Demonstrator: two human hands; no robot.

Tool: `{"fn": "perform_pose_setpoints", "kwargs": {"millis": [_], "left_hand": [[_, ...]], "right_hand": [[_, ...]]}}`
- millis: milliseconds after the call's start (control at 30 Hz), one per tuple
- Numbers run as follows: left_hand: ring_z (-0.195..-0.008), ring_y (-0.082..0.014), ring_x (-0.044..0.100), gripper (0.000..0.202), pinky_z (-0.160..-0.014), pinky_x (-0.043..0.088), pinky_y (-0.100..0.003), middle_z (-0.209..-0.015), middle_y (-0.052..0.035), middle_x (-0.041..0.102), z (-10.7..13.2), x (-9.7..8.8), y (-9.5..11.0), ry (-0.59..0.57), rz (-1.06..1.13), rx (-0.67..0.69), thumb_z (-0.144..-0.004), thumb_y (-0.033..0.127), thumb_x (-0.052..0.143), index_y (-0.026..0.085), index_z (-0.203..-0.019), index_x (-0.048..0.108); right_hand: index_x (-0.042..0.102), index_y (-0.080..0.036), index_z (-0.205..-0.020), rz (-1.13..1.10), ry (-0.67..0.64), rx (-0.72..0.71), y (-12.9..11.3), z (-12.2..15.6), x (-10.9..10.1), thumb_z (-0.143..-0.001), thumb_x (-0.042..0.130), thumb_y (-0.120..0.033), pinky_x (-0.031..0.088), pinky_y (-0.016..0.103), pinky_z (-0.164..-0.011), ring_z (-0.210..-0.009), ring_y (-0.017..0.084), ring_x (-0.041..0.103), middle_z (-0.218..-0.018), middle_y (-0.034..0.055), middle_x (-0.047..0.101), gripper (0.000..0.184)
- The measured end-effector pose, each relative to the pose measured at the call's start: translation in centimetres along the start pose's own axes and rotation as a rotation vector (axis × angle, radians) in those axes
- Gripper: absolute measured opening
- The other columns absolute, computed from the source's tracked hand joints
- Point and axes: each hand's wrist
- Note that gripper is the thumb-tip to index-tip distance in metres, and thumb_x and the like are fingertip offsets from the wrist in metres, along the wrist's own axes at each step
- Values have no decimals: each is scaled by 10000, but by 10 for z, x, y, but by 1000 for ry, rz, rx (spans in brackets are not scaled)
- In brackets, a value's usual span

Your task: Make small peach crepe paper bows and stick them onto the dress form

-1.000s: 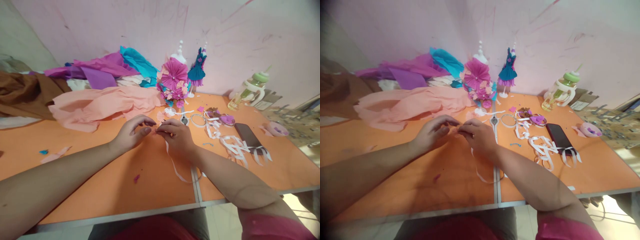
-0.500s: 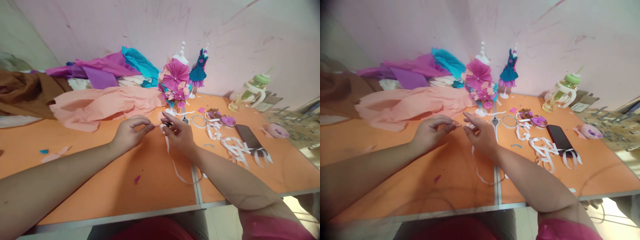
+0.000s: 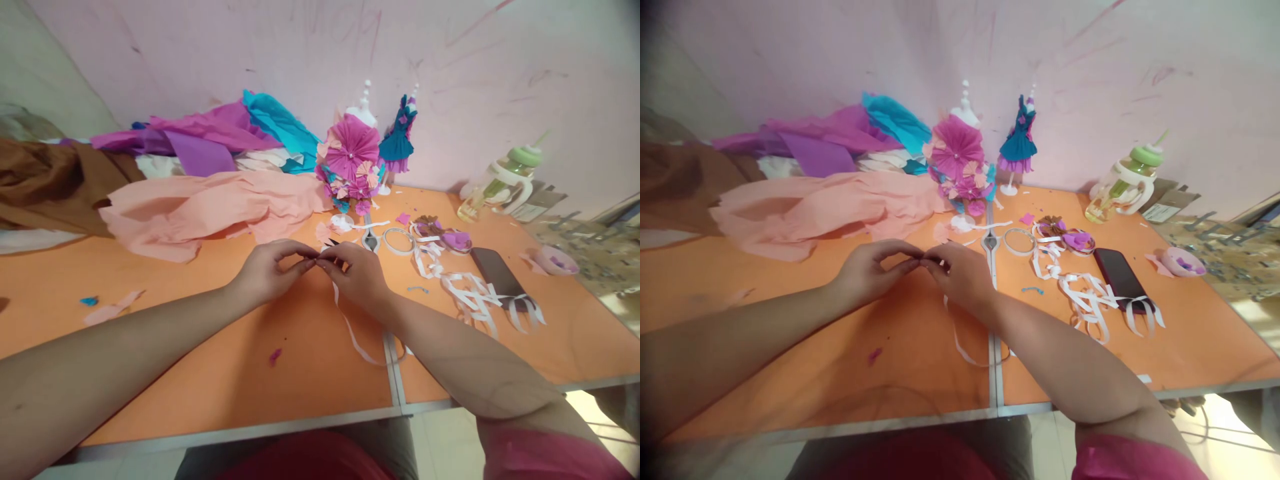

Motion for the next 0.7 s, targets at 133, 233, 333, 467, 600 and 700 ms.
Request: {"fn": "perform_pose_setpoints", "kwargs": {"millis": [133,233,333,467,600,700], "left_hand": [[-863,-201,675,258,-829,516,-293,-931,-27,746,0,1,4,110,24,-103,-813,458,641,232,-892,738],[-845,-197,678,270,-820,518,-286,-916,-30,749,0,0,6,101,48,-117,-802,464,653,219,-873,740],[-834,-200,679,275,-825,519,-295,-903,-26,749,0,1,6,44,44,-104,-801,474,644,226,-869,742],[-826,-208,673,279,-801,525,-302,-895,-29,745,0,2,5,79,24,-102,-798,481,642,226,-860,737],[-848,-217,674,277,-815,522,-315,-914,-31,746,0,3,2,58,53,-89,-807,484,630,236,-876,734],[-882,-223,677,292,-838,515,-317,-947,-37,747,-1,3,1,-14,99,-81,-819,483,622,230,-918,729]], "right_hand": [[662,-241,-1012,-202,40,151,0,1,4,-795,656,-385,488,259,-695,-710,120,637,-877,-6,711,261],[678,-222,-923,-308,27,219,4,0,6,-786,657,-360,502,266,-714,-715,123,646,-846,-4,717,196],[696,-216,-860,-347,17,213,8,-2,7,-795,641,-346,503,270,-722,-734,126,648,-837,-4,720,156],[694,-228,-957,-335,27,237,8,-3,7,-771,666,-373,513,293,-739,-729,131,652,-890,3,724,237],[692,-220,-938,-355,-1,277,9,-3,8,-773,665,-355,520,300,-737,-707,132,656,-857,7,724,215],[700,-220,-867,-313,8,214,9,-3,9,-798,635,-315,510,284,-735,-729,133,658,-829,-5,721,134]]}}
Point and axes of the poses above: each hand's wrist, its own z-axis away from the middle knuckle, its own x-axis out of the palm, y = z × x
